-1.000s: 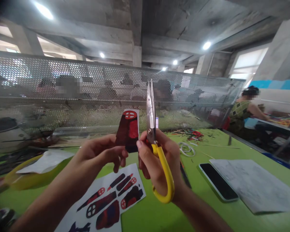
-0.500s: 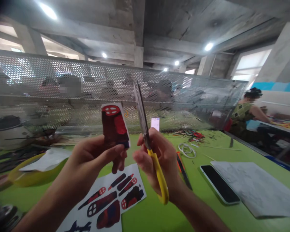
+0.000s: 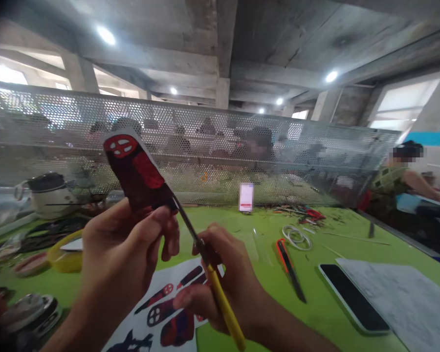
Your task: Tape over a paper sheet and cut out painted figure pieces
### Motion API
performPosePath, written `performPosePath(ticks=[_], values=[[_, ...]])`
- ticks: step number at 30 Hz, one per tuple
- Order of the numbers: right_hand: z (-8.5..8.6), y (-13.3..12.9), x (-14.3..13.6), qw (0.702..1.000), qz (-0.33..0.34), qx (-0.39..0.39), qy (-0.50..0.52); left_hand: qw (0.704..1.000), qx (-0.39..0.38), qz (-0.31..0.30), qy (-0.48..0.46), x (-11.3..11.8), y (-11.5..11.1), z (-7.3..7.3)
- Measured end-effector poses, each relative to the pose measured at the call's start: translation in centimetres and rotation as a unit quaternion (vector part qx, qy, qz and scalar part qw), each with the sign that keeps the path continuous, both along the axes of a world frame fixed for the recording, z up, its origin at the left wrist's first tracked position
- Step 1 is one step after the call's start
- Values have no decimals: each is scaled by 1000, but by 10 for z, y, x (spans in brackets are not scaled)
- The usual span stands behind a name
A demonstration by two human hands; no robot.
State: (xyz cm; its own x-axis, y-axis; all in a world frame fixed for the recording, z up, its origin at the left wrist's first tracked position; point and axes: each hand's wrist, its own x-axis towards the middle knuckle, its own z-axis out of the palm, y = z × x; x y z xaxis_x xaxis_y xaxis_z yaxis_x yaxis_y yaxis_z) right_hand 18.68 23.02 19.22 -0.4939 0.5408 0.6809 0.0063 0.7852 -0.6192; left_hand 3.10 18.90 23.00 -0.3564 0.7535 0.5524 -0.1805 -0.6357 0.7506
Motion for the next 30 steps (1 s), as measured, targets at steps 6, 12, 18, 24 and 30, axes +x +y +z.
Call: performPosePath(ticks=[6, 12, 18, 24, 30], values=[[-3, -4, -2, 999, 14, -31, 39, 999, 24, 1, -22, 11, -5, 1], [0, -7, -5, 998, 5, -44, 55, 999, 35, -24, 15, 9, -5, 1], [6, -5, -3, 998, 24, -45, 38, 998, 20, -31, 43, 4, -7, 4], [5, 2, -3, 997, 55, -28, 39, 999, 16, -18, 49, 4, -8, 6], [5, 1, -4, 999, 32, -28, 28, 998, 3, -12, 61, 3, -10, 8]])
